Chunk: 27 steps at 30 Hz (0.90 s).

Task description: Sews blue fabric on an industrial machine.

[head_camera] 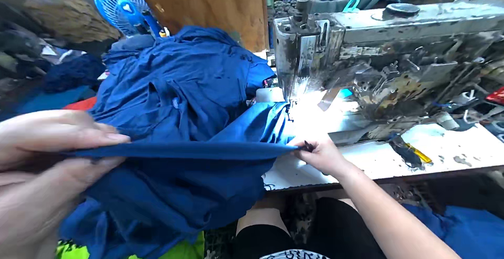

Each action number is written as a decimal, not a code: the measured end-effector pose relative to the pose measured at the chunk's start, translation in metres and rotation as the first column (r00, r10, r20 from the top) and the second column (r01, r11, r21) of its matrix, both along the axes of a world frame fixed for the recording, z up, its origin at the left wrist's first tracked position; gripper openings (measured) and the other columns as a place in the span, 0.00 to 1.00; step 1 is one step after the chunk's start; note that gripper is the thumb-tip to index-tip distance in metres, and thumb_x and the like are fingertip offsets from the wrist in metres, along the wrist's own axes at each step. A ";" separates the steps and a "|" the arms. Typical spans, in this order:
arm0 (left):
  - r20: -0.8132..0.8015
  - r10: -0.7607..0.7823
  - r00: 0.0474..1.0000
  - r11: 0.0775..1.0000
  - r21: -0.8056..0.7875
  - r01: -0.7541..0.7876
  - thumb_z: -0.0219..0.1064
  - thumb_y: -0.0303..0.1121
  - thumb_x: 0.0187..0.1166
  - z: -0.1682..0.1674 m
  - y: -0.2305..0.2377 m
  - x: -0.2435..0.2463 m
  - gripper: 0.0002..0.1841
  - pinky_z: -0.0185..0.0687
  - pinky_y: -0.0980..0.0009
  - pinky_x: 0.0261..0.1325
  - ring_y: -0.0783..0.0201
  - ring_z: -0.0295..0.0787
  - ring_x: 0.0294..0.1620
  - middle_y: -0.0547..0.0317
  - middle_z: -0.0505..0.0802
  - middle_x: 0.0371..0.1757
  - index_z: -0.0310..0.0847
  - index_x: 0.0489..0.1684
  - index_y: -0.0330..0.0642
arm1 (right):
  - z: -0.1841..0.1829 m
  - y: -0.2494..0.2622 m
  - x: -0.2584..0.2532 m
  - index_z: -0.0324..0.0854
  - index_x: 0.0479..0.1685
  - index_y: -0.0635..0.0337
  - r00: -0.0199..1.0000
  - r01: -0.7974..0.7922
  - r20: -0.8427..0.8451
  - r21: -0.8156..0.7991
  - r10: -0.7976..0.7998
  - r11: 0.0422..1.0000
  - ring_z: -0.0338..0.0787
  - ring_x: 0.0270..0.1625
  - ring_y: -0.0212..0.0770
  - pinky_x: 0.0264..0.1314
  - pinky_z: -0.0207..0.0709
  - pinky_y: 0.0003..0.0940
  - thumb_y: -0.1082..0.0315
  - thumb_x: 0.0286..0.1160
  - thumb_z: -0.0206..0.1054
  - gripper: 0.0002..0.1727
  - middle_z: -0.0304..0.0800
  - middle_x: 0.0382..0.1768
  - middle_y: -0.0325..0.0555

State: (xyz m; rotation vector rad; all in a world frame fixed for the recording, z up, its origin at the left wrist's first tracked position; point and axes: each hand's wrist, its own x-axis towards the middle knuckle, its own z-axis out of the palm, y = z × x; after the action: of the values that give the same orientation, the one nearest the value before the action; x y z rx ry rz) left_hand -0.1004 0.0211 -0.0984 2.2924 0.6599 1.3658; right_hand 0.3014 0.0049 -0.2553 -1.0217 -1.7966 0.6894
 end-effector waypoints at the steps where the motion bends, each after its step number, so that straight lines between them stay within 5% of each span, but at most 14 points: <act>1: -0.026 0.002 1.000 1.000 -0.002 -0.002 0.77 0.41 0.73 0.008 -0.001 0.021 0.04 0.82 0.84 0.46 0.80 0.86 0.40 0.79 0.90 0.39 0.92 0.39 0.56 | -0.007 0.001 -0.001 0.94 0.40 0.59 1.000 -0.006 -0.020 0.073 0.008 0.997 0.89 0.40 0.20 0.47 0.83 0.19 0.68 0.73 0.72 0.07 0.96 0.39 0.38; 3: -0.100 0.002 0.995 1.000 0.005 -0.002 0.77 0.38 0.71 0.022 0.000 0.048 0.01 0.77 0.87 0.41 0.82 0.83 0.38 0.80 0.88 0.36 0.92 0.33 0.57 | -0.012 0.003 -0.003 0.94 0.40 0.59 1.000 -0.006 -0.026 0.148 0.010 0.989 0.91 0.44 0.23 0.52 0.84 0.21 0.69 0.73 0.71 0.06 0.97 0.41 0.40; 6: -0.290 0.050 0.956 0.992 0.125 -0.014 0.74 0.34 0.68 0.033 0.005 0.061 0.03 0.78 0.87 0.47 0.82 0.84 0.42 0.72 0.90 0.35 0.93 0.29 0.48 | -0.015 0.006 -0.004 0.95 0.40 0.59 0.999 0.000 -0.035 0.200 0.007 0.980 0.91 0.46 0.23 0.54 0.84 0.22 0.69 0.74 0.72 0.06 0.97 0.41 0.39; 9: -0.449 0.056 0.892 0.961 0.266 0.073 0.71 0.35 0.75 0.030 0.017 0.062 0.06 0.79 0.81 0.52 0.78 0.86 0.48 0.67 0.92 0.39 0.95 0.36 0.47 | -0.015 0.005 -0.005 0.94 0.39 0.60 0.999 -0.024 -0.031 0.224 0.031 0.974 0.91 0.45 0.23 0.53 0.83 0.21 0.70 0.74 0.70 0.07 0.97 0.41 0.40; 16: -0.661 0.259 0.704 0.836 0.518 0.178 0.61 0.38 0.82 0.004 0.037 0.087 0.15 0.81 0.68 0.31 0.66 0.90 0.34 0.64 0.93 0.34 0.96 0.36 0.49 | -0.015 0.000 -0.006 0.95 0.38 0.61 0.998 -0.062 0.027 0.257 0.057 0.964 0.93 0.49 0.28 0.55 0.84 0.22 0.70 0.74 0.70 0.08 0.98 0.43 0.44; 19: -0.692 0.198 0.694 0.874 0.445 0.195 0.61 0.40 0.78 -0.001 0.046 0.099 0.13 0.78 0.71 0.30 0.71 0.87 0.32 0.70 0.90 0.31 0.94 0.32 0.52 | -0.014 -0.001 -0.005 0.94 0.36 0.62 0.997 -0.074 0.032 0.259 0.068 0.963 0.93 0.48 0.28 0.54 0.84 0.21 0.70 0.74 0.70 0.07 0.98 0.42 0.45; 24: -0.566 -0.277 0.777 0.949 -0.036 0.312 0.69 0.34 0.72 -0.021 0.054 0.121 0.04 0.81 0.89 0.42 0.86 0.84 0.40 0.76 0.88 0.35 0.88 0.29 0.50 | -0.015 -0.002 -0.003 0.94 0.38 0.62 0.995 -0.096 0.035 0.246 0.090 0.964 0.93 0.48 0.28 0.53 0.84 0.22 0.68 0.75 0.70 0.08 0.98 0.42 0.44; 27: -0.715 -0.151 0.682 0.945 0.097 0.311 0.66 0.40 0.76 -0.019 0.061 0.128 0.08 0.80 0.85 0.35 0.84 0.84 0.35 0.77 0.88 0.34 0.90 0.30 0.54 | -0.013 -0.001 -0.004 0.94 0.38 0.62 0.996 -0.090 0.046 0.229 0.082 0.969 0.94 0.50 0.29 0.57 0.84 0.24 0.67 0.75 0.70 0.09 0.98 0.43 0.45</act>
State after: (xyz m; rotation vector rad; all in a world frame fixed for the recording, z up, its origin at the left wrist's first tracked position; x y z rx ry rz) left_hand 0.0280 0.0817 -0.1179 2.9586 0.4012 0.4080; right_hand 0.2979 0.0034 -0.2686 -0.8087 -1.9108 0.5016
